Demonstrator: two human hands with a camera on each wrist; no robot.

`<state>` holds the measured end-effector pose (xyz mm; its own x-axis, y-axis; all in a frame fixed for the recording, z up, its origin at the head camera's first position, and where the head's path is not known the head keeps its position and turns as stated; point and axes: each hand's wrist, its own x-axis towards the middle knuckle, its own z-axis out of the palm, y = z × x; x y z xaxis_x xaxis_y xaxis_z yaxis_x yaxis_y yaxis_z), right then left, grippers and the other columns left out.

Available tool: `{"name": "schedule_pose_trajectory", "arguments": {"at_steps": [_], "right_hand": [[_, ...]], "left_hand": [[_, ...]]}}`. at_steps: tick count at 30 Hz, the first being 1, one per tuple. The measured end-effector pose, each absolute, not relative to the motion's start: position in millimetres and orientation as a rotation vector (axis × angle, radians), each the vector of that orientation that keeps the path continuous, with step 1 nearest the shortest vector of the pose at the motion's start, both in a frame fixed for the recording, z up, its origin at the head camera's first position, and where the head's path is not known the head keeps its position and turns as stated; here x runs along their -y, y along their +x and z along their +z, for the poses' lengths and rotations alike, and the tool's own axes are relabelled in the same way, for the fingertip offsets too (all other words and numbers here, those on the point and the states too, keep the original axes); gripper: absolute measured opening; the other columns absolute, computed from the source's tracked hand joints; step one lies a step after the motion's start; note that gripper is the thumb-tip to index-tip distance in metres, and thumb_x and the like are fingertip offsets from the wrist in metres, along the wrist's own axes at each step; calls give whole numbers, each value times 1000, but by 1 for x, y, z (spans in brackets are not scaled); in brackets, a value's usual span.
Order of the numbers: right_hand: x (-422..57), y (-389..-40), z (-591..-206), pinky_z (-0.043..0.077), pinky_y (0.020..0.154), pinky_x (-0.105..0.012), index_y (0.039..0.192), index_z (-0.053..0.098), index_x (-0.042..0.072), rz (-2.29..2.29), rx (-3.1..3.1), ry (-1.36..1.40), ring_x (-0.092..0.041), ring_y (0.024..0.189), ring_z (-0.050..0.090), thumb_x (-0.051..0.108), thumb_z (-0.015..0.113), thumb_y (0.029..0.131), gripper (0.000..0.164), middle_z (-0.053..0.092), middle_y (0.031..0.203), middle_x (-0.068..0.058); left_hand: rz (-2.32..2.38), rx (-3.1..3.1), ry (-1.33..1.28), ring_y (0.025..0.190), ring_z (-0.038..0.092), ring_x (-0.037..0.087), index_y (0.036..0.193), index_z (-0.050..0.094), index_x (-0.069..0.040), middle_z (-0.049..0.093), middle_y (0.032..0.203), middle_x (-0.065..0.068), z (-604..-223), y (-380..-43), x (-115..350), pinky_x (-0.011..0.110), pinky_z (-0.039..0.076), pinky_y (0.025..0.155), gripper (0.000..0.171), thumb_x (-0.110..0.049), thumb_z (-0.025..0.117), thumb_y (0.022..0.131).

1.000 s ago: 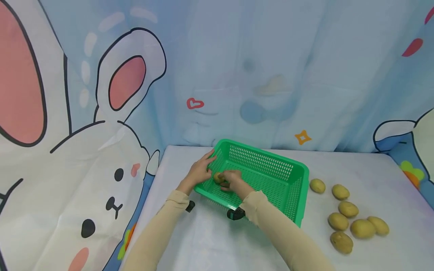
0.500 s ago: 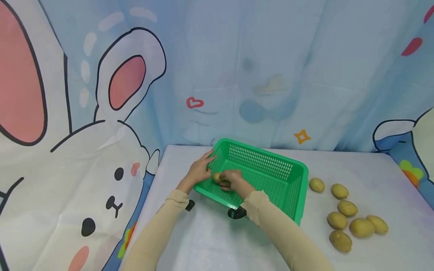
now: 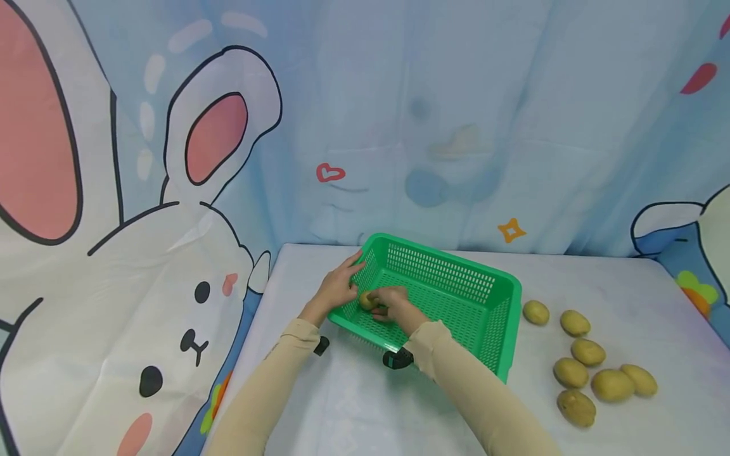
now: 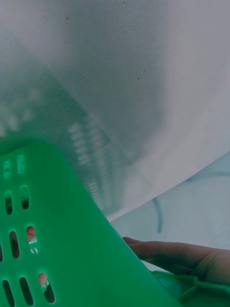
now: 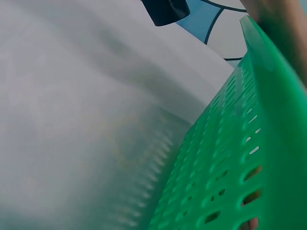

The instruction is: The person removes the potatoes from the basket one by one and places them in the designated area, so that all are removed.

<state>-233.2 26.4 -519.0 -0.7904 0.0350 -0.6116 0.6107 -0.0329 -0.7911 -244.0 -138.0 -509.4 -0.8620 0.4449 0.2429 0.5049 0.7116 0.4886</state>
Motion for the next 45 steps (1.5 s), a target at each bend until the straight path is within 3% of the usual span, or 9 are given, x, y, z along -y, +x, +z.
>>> {"name": "schedule_pose_trajectory", "arguments": {"at_steps": [11, 21, 26, 34, 41, 45], "right_hand": [[-39, -227, -513, 53, 88, -48, 129, 57, -4, -1861, -1819, 530, -43, 110, 60, 6, 68, 88, 43, 53, 130, -24], [-68, -216, -488, 50, 92, -53, 131, 55, -7, -1901, -1771, 323, -48, 119, 54, 5, 65, 91, 43, 57, 123, -22], [-93, -206, -478, 50, 92, -51, 137, 50, -8, -1924, -1760, 272, -48, 121, 53, 4, 64, 92, 48, 54, 129, -23], [-140, -189, -461, 50, 93, -47, 144, 44, -5, -1949, -1723, 245, -37, 113, 61, 6, 63, 94, 55, 45, 137, -24], [-184, -170, -453, 51, 91, -45, 145, 43, -4, -1953, -1789, 261, -26, 97, 69, 8, 68, 91, 61, 61, 118, -12], [-213, -156, -452, 52, 90, -44, 147, 38, -7, -1955, -1823, 213, -22, 95, 69, 10, 66, 93, 63, 63, 110, -5]], "left_hand": [[-777, 2881, -731, 46, 26, 8, 144, 49, 0, 29, 160, 9, -507, -243, 133, 22, 28, 48, 63, 10, 54, 82], [-796, 2891, -713, 47, 24, 8, 145, 48, -1, 28, 161, 8, -505, -242, 135, 23, 27, 48, 64, 10, 52, 82], [-819, 2879, -739, 47, 22, 8, 145, 47, 2, 29, 160, 11, -504, -241, 136, 23, 26, 48, 65, 10, 51, 81], [-823, 2862, -758, 47, 22, 8, 145, 47, 2, 29, 160, 11, -504, -241, 135, 23, 25, 48, 66, 10, 51, 80], [-823, 2888, -746, 47, 21, 8, 146, 46, 0, 27, 161, 9, -504, -240, 135, 23, 25, 48, 66, 10, 50, 81], [-840, 2886, -751, 47, 20, 8, 146, 45, 0, 27, 161, 9, -505, -239, 134, 23, 24, 48, 65, 10, 49, 82]]}}
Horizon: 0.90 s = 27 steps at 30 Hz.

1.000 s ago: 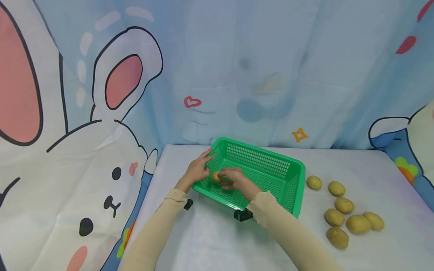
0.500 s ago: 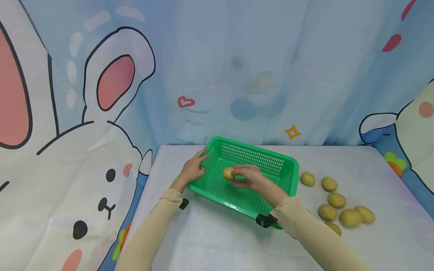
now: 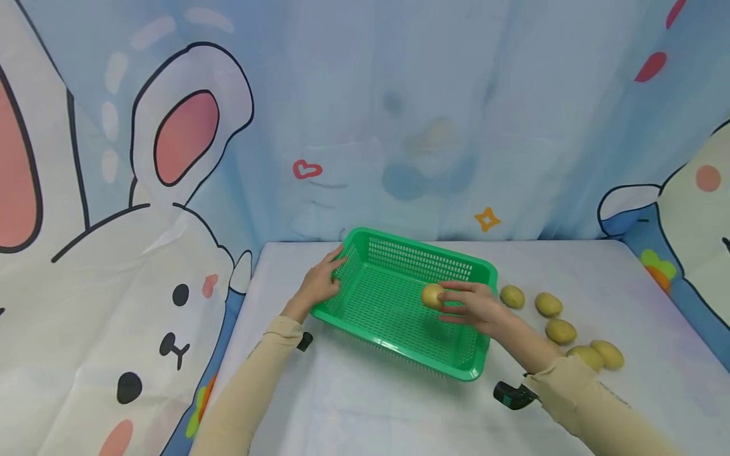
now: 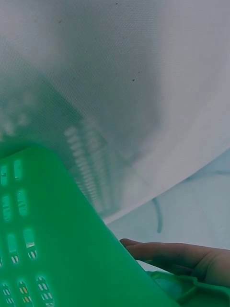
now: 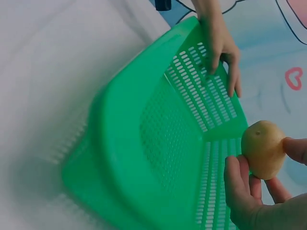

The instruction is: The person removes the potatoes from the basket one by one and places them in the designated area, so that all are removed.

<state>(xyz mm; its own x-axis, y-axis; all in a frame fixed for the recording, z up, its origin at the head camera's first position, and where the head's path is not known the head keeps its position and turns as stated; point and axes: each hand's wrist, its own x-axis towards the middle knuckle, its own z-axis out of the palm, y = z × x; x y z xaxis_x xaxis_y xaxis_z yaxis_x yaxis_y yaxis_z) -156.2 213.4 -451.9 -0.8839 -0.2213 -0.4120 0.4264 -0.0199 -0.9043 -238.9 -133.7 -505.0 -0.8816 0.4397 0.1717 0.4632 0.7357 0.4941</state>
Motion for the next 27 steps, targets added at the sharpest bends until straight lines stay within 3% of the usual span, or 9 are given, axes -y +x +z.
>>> {"name": "schedule_pose_trajectory", "arguments": {"at_steps": [5, 9, 13, 16, 22, 27], "right_hand": [[-249, -135, -452, 51, 93, -42, 151, 27, -7, -1977, -1802, 185, -20, 98, 67, 13, 62, 97, 68, 59, 114, -4], [-277, -115, -456, 52, 90, -42, 150, 32, -4, -2024, -1768, 253, -18, 96, 67, 13, 61, 98, 63, 60, 109, 0], [-303, -99, -461, 51, 92, -44, 132, 56, 11, -2071, -1697, 324, -18, 96, 66, 14, 62, 97, 36, 62, 107, 3], [-321, -89, -468, 49, 95, -45, 114, 66, 21, -2095, -1624, 344, -19, 97, 65, 13, 62, 97, 19, 62, 108, 3], [-361, -64, -483, 50, 93, -43, 97, 71, 28, -2128, -1521, 451, -20, 96, 67, 11, 56, 100, 23, 62, 105, 2], [-389, -47, -499, 54, 88, -39, 87, 73, 32, -2141, -1532, 632, -18, 89, 69, 11, 62, 97, 26, 64, 96, 6]], "left_hand": [[-826, 2878, -757, 47, 20, 6, 145, 46, 2, 27, 160, 12, -503, -237, 135, 23, 25, 48, 64, 10, 50, 82], [-810, 2870, -763, 48, 23, 8, 144, 47, 3, 28, 160, 13, -502, -236, 134, 23, 25, 49, 64, 10, 50, 81], [-811, 2866, -768, 48, 24, 9, 144, 47, 3, 29, 160, 13, -503, -237, 133, 24, 25, 48, 64, 11, 50, 81], [-807, 2869, -754, 48, 24, 9, 144, 47, 3, 29, 160, 12, -504, -237, 134, 24, 25, 48, 64, 12, 50, 81], [-817, 2870, -769, 48, 23, 7, 144, 47, 4, 29, 160, 13, -505, -237, 131, 23, 26, 48, 63, 11, 50, 82], [-801, 2873, -751, 47, 21, 7, 144, 47, 3, 28, 160, 13, -504, -236, 132, 23, 26, 47, 63, 11, 50, 82]]}}
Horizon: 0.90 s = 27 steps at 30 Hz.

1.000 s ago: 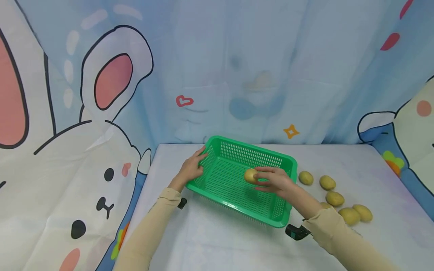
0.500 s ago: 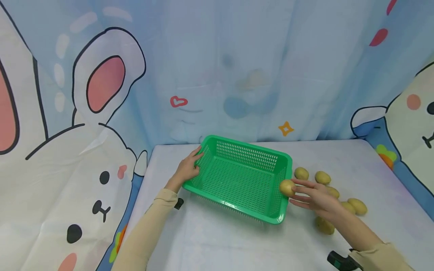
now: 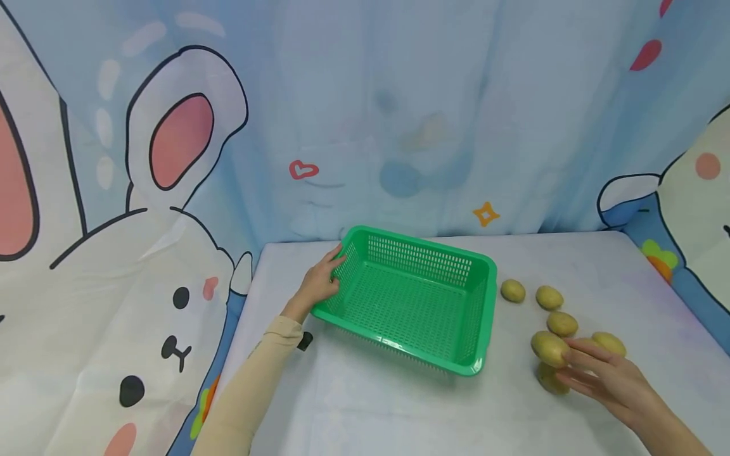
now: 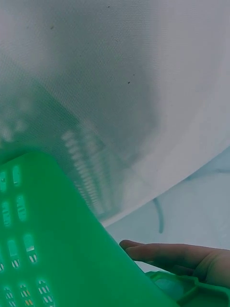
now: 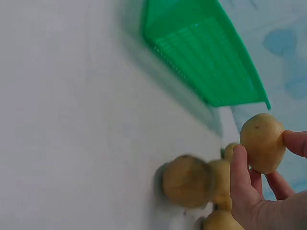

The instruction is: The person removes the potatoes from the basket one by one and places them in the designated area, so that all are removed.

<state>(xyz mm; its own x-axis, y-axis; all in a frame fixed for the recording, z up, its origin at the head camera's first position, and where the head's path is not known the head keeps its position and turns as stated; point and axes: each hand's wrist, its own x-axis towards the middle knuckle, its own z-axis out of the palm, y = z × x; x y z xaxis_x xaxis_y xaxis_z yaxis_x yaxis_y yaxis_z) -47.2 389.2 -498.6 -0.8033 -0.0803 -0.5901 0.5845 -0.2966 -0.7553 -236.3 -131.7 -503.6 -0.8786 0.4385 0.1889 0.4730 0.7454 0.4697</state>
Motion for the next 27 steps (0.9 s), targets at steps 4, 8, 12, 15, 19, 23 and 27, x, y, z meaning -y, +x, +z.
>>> {"name": "schedule_pose_trajectory", "arguments": {"at_steps": [4, 8, 12, 15, 19, 23, 27], "right_hand": [[-405, -43, -509, 51, 93, -40, 135, 60, 22, -2070, -1600, 771, -14, 85, 67, 14, 62, 97, 39, 57, 115, -9], [-416, -43, -524, 50, 95, -43, 156, -9, 4, -1961, -1682, 835, -13, 81, 64, 11, 50, 103, 79, 9, 150, -35], [-427, -42, -540, 50, 93, -44, 155, -11, 8, -1969, -1667, 919, -15, 78, 65, 11, 48, 104, 78, -5, 157, -31], [-436, -40, -550, 51, 92, -44, 155, -10, 8, -1978, -1663, 977, -15, 74, 64, 13, 43, 105, 73, -2, 156, -33], [-446, -38, -560, 52, 91, -42, 157, -5, 8, -1997, -1661, 1095, -13, 71, 64, 14, 41, 106, 69, 41, 131, -33], [-450, -38, -566, 54, 88, -39, 158, 1, 9, -2007, -1649, 1227, -13, 69, 64, 14, 48, 103, 72, 58, 82, 3], [-450, -38, -572, 55, 85, -38, 159, 9, 10, -1959, -1653, 1316, -15, 70, 63, 14, 53, 102, 72, 56, 71, 8]], "left_hand": [[-795, 2857, -747, 47, 24, 8, 144, 48, 3, 29, 160, 12, -502, -237, 133, 24, 27, 48, 62, 10, 51, 82], [-782, 2856, -751, 48, 26, 9, 144, 48, 3, 29, 160, 11, -503, -239, 134, 24, 28, 48, 62, 9, 50, 82], [-777, 2855, -750, 48, 26, 9, 144, 48, 3, 29, 160, 11, -503, -240, 134, 24, 27, 48, 62, 9, 50, 82], [-780, 2864, -755, 48, 25, 9, 144, 47, 3, 28, 160, 11, -503, -240, 133, 24, 27, 48, 62, 10, 50, 83], [-780, 2879, -757, 48, 26, 10, 145, 46, 3, 27, 160, 12, -503, -239, 132, 24, 27, 48, 63, 10, 50, 83], [-769, 2876, -758, 49, 27, 10, 145, 46, 2, 28, 160, 12, -502, -238, 132, 24, 27, 48, 63, 11, 50, 82], [-774, 2871, -766, 48, 25, 9, 145, 46, 2, 28, 160, 12, -503, -238, 132, 23, 26, 48, 63, 10, 50, 82]]}}
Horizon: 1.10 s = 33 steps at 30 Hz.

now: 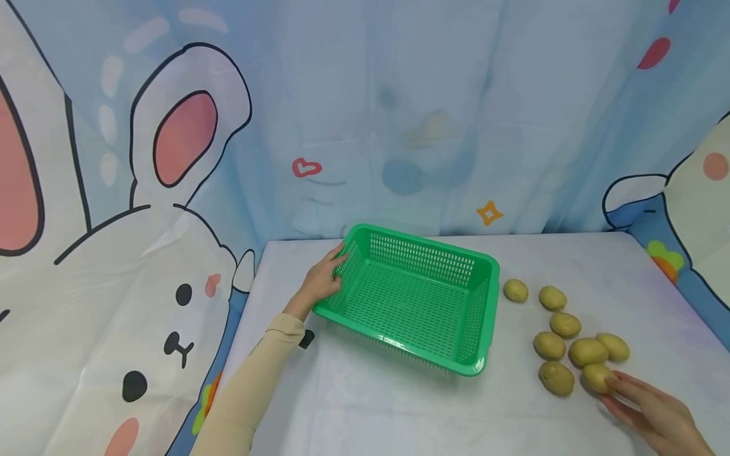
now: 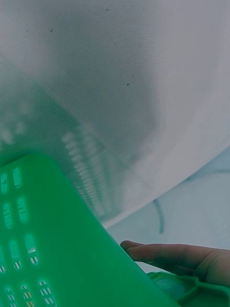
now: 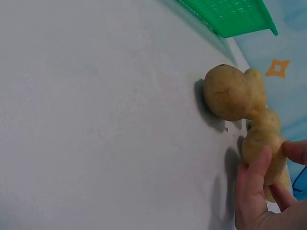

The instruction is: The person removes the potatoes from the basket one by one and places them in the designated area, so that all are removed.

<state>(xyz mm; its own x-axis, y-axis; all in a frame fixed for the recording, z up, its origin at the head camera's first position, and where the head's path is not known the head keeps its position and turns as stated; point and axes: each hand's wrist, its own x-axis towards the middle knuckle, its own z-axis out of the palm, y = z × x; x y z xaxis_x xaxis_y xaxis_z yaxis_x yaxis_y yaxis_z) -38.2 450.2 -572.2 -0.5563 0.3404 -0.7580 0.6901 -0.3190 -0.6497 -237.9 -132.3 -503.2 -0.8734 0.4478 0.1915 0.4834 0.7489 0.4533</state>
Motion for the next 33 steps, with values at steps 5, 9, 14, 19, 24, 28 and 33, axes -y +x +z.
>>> {"name": "schedule_pose_trajectory", "arguments": {"at_steps": [5, 9, 14, 19, 24, 28, 33], "right_hand": [[-450, -41, -582, 56, 78, -38, 157, 22, 10, -1894, -1694, 1355, -16, 71, 64, 18, 57, 100, 67, 58, 69, 8], [-452, -46, -589, 55, 68, -39, 153, 29, 2, -1795, -1838, 1343, -20, 70, 64, 21, 66, 95, 71, 60, 68, 7], [-459, -48, -596, 55, 65, -41, 145, 36, -6, -1655, -1956, 1328, -22, 65, 66, 24, 72, 90, 73, 60, 66, 4], [-466, -43, -586, 56, 66, -42, 146, 30, -11, -1489, -2099, 1269, -31, 70, 65, 28, 63, 96, 72, 57, 111, -32], [-470, -41, -573, 54, 57, -37, 147, 24, -12, -1334, -2213, 1216, -49, 98, 56, 40, 54, 100, 77, 30, 139, -40], [-464, -37, -564, 54, 64, -42, 145, 24, -14, -1155, -2326, 1113, -52, 105, 52, 50, 51, 98, 84, 35, 132, -43], [-444, -34, -534, 48, 81, -57, 139, 28, -17, -890, -2501, 900, -56, 108, 45, 59, 46, 97, 88, 36, 127, -45]], "left_hand": [[-752, 2889, -752, 47, 24, 7, 145, 46, 1, 27, 161, 11, -504, -238, 134, 22, 26, 48, 63, 10, 50, 83], [-751, 2889, -744, 47, 23, 8, 146, 46, 1, 27, 161, 11, -504, -240, 131, 23, 26, 48, 63, 10, 49, 84], [-734, 2909, -733, 49, 29, 10, 146, 46, 1, 27, 161, 11, -505, -238, 126, 24, 27, 49, 62, 9, 50, 84], [-640, 2903, -763, 73, 57, 21, 146, 47, -1, 29, 160, 12, -503, -241, 121, 28, 37, 53, 58, 3, 54, 88], [-515, 2873, -794, 113, 55, 37, 148, 46, -4, 33, 157, 13, -497, -242, 115, 43, 49, 66, 59, -2, 59, 90], [-393, 2836, -835, 128, 47, 38, 148, 45, -7, 36, 156, 14, -493, -242, 113, 53, 47, 89, 59, -7, 62, 92], [-301, 2748, -898, 136, 39, 40, 147, 47, -7, 39, 154, 15, -488, -239, 108, 56, 35, 106, 58, -14, 64, 93]]}}
